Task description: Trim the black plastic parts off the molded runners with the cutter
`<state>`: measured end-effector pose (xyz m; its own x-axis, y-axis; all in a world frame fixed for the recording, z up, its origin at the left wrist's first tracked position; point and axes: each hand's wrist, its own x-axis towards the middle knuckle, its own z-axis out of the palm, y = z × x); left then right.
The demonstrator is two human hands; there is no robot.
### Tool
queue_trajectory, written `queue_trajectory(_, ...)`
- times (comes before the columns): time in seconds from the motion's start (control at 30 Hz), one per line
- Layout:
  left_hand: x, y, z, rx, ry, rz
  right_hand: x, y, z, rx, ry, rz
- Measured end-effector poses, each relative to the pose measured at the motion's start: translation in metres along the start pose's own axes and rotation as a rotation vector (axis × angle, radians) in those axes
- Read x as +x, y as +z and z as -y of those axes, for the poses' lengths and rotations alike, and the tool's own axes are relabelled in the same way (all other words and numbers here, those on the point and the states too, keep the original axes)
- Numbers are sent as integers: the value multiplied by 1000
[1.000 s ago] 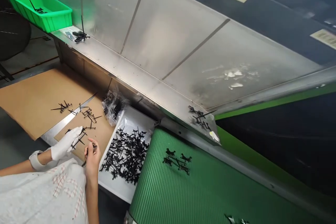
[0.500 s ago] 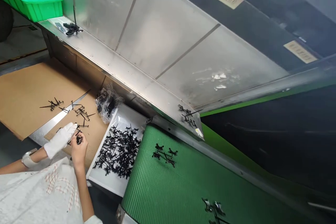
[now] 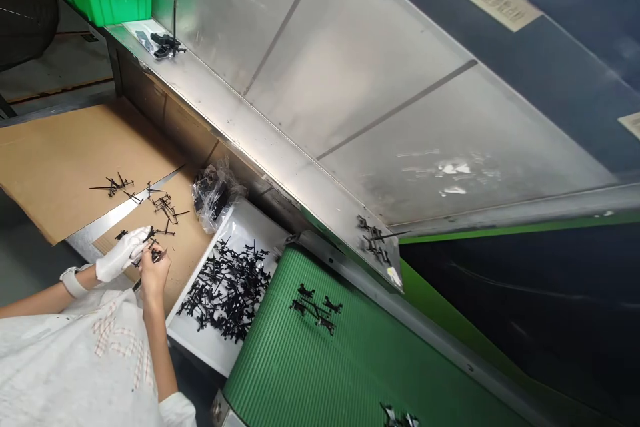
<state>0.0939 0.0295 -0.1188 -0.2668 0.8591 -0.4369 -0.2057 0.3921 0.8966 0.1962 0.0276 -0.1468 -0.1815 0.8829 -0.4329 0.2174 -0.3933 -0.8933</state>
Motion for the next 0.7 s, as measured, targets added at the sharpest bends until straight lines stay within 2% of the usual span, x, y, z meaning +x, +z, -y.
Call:
queue_trajectory(0.1, -4, -7, 0, -135, -95, 85, 1, -3, -1, -69, 63, 56)
queue_trajectory(0.17, -2, -17, -1, -220, -161, 146, 2, -13, 2, -136, 87, 108)
queue_trajectory(0.27, 7, -49, -10, -348, -240, 214, 6, -40, 11, -274, 102, 189)
queue_trajectory(0.33, 14, -75, -18, -435, -248, 211, 13, -59, 18, -379, 87, 201)
queue_trajectory(0.4, 20, -95, -22, -513, -234, 192, 25, -68, 26, -495, 56, 182)
queue_trajectory(0.5, 25, -103, -15, -587, -244, 197, 51, -58, 33, -681, 6, 142)
queue_trajectory(0.7, 21, -85, 27, -662, -303, 235, 99, -1, 26, -1014, -13, 128)
